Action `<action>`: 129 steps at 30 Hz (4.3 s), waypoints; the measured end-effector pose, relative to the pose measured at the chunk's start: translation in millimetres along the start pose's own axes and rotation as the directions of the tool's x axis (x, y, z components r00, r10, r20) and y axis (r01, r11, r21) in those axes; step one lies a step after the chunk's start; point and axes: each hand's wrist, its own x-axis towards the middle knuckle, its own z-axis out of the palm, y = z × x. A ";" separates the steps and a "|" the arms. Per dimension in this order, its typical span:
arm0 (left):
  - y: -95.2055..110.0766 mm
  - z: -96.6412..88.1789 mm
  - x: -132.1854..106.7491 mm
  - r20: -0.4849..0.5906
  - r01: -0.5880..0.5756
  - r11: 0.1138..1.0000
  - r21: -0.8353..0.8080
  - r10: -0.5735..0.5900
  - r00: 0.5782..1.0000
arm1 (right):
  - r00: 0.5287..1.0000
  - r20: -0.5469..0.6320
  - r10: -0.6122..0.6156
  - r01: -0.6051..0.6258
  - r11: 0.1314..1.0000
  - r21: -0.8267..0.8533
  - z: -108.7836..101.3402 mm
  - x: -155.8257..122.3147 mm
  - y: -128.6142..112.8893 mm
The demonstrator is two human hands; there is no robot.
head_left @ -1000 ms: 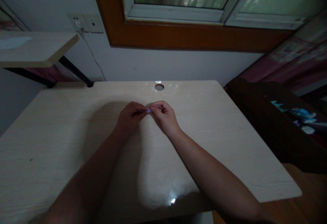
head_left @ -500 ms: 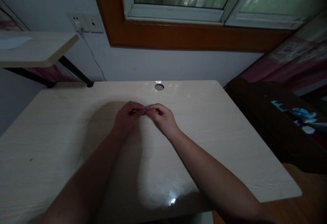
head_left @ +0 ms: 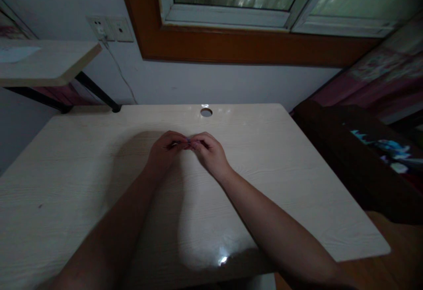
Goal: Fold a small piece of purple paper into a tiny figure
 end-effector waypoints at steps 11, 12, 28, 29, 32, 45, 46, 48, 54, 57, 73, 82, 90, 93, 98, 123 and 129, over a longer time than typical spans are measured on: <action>5.5 3.3 -0.9 -0.024 -0.040 0.999 0.033 0.041 0.999 | 0.996 -0.010 -0.088 0.086 0.989 -0.117 0.1 -0.2 -8.7; 6.1 3.2 -0.6 -0.021 -0.052 0.998 0.041 0.053 0.998 | 0.996 -0.010 -0.088 0.086 0.989 -0.122 0.1 -0.3 -9.2; 13.3 4.1 -0.4 -0.019 -0.059 0.991 0.122 0.062 0.998 | 0.998 -0.036 0.044 -0.045 0.998 -0.036 1.8 -2.0 -2.5; 13.2 4.0 -0.6 -0.015 -0.052 0.992 0.111 0.054 0.998 | 0.998 -0.039 0.047 -0.048 0.998 -0.029 2.0 -2.0 -1.8; 12.8 3.7 -1.5 -0.010 -0.014 0.999 0.036 0.014 1.000 | 0.999 -0.035 0.037 -0.038 0.998 -0.041 1.8 -1.9 -1.9; 6.8 5.9 -2.7 -0.068 0.193 0.979 -0.068 -0.197 0.978 | 0.998 0.010 -0.060 0.061 0.986 -0.155 1.7 -2.6 -9.3; 7.2 5.5 -2.8 -0.056 0.185 0.981 -0.053 -0.188 0.981 | 0.999 0.002 -0.050 0.050 0.987 -0.150 2.0 -2.7 -9.0; 8.4 4.8 -3.0 -0.031 0.162 0.987 -0.024 -0.163 0.986 | 0.999 -0.011 -0.036 0.034 0.990 -0.139 2.4 -2.9 -8.3; 9.1 5.6 -3.4 -0.029 0.122 0.992 0.014 -0.121 0.992 | 0.999 -0.036 -0.011 0.007 0.994 -0.106 1.6 -2.8 -7.1; 7.1 5.8 -3.5 -0.039 0.125 0.991 0.039 -0.124 0.992 | 0.999 -0.033 0.018 -0.020 0.997 -0.068 2.0 -3.1 -5.6; -4.8 8.4 -4.2 0.007 0.285 0.956 -0.071 -0.285 0.959 | 0.988 -0.074 0.135 -0.120 0.976 0.184 5.4 -0.9 3.6; -3.1 6.0 -4.2 0.021 0.311 0.949 -0.050 -0.311 0.950 | 0.986 -0.086 0.140 -0.114 0.961 0.252 6.2 1.2 5.2; -5.1 6.6 -3.7 0.012 0.308 0.951 -0.041 -0.308 0.951 | 0.984 -0.089 0.153 -0.127 0.959 0.253 5.8 1.6 8.5; -3.8 6.6 -3.8 0.050 0.312 0.949 -0.034 -0.310 0.949 | 0.985 -0.077 0.157 -0.133 0.957 0.257 6.0 1.4 6.1; 0.4 6.4 -4.4 0.102 0.337 0.938 -0.077 -0.329 0.939 | 0.984 -0.039 0.176 -0.158 0.946 0.284 6.3 0.8 0.5; 8.5 5.8 -2.7 0.128 0.428 0.895 -0.128 -0.413 0.902 | 0.992 -0.049 0.116 -0.109 0.987 0.121 1.0 2.6 2.7; 12.9 6.8 -1.4 0.132 0.458 0.878 -0.137 -0.442 0.887 | 0.988 -0.022 0.151 -0.147 0.980 0.137 1.0 1.2 4.9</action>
